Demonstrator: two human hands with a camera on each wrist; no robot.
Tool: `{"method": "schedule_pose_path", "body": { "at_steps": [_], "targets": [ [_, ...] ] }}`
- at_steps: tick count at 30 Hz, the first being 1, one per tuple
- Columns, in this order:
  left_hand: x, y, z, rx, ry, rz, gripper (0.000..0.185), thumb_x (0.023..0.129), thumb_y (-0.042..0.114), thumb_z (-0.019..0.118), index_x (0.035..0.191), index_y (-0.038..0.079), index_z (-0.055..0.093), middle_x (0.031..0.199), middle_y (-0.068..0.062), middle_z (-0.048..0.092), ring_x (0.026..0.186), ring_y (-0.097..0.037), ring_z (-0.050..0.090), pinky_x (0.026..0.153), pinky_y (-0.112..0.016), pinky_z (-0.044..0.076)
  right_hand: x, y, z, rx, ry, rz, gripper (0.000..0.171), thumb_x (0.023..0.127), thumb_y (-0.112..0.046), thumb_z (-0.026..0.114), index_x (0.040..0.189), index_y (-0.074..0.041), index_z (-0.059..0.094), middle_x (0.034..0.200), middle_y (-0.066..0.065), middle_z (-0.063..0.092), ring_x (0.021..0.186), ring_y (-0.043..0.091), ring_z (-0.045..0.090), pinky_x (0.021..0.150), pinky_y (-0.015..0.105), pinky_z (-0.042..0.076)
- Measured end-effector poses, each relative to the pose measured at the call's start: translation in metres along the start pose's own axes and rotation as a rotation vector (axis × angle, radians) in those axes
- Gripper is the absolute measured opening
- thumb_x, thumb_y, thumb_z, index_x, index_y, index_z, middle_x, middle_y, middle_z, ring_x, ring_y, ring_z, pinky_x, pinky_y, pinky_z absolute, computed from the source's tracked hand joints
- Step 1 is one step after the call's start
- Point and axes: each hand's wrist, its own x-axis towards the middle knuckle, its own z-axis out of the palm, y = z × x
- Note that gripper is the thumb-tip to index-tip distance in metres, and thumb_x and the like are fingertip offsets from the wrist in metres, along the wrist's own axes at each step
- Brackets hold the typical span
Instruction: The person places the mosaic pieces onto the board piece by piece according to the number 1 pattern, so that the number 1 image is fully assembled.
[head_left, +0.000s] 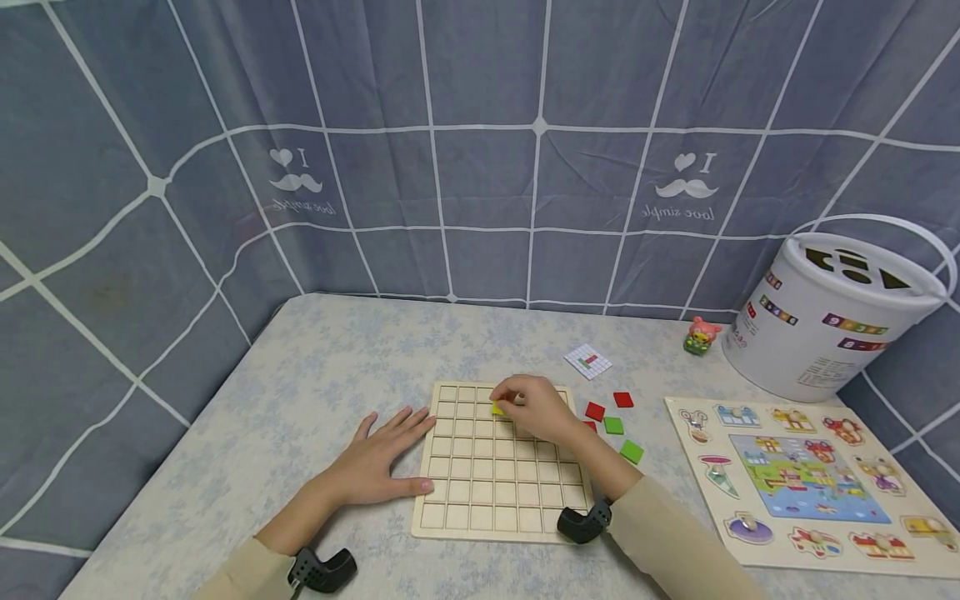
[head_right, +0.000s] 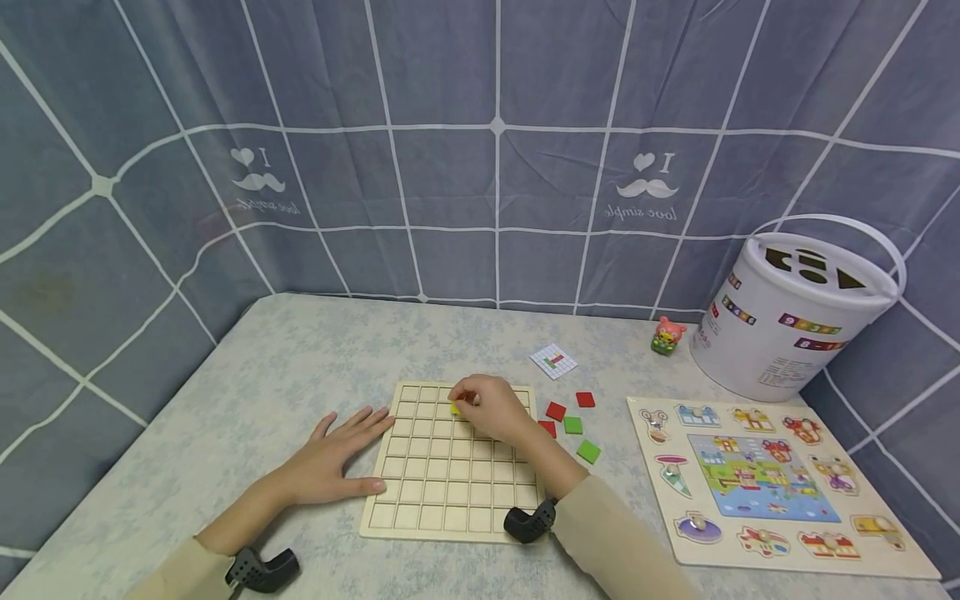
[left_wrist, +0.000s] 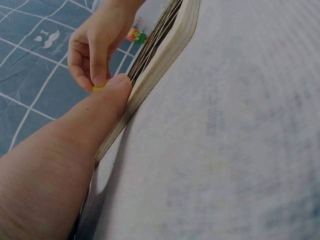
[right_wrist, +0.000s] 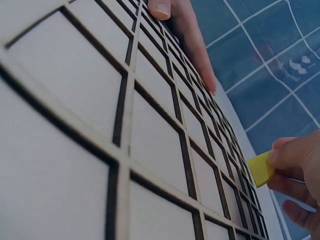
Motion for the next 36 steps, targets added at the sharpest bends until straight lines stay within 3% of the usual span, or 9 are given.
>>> {"method": "schedule_pose_path", "body": {
  "at_steps": [10, 23, 36],
  "targets": [
    [-0.001, 0.000, 0.000, 0.001, -0.011, -0.015, 0.090, 0.084, 0.063, 0.063, 0.155, 0.017, 0.032, 0.159, -0.005, 0.026, 0.146, -0.031, 0.018, 0.109, -0.067, 0.001, 0.007, -0.005, 0.006, -0.041, -0.071, -0.034, 0.011, 0.094, -0.005, 0.064, 0.098, -0.007, 0.074, 0.091, -0.003, 0.067, 0.080, 0.011, 0.058, 0.067, 0.026, 0.049],
    [0.000, 0.000, -0.001, 0.003, -0.015, -0.025, 0.090, 0.084, 0.063, 0.063, 0.155, 0.018, 0.031, 0.159, -0.004, 0.026, 0.147, -0.030, 0.018, 0.109, -0.067, 0.002, 0.011, -0.008, 0.010, -0.165, -0.088, -0.130, 0.015, 0.094, -0.004, 0.063, 0.099, -0.009, 0.076, 0.097, -0.001, 0.071, 0.093, 0.017, 0.060, 0.080, 0.033, 0.050],
    [-0.001, 0.000, 0.000, 0.005, -0.006, -0.017, 0.090, 0.084, 0.064, 0.062, 0.154, 0.017, 0.033, 0.159, -0.005, 0.027, 0.146, -0.032, 0.019, 0.109, -0.067, 0.002, 0.007, -0.004, 0.018, -0.205, -0.101, -0.119, 0.020, 0.095, -0.004, 0.061, 0.106, -0.013, 0.075, 0.104, -0.002, 0.070, 0.100, 0.016, 0.059, 0.084, 0.035, 0.050]
  ]
}}
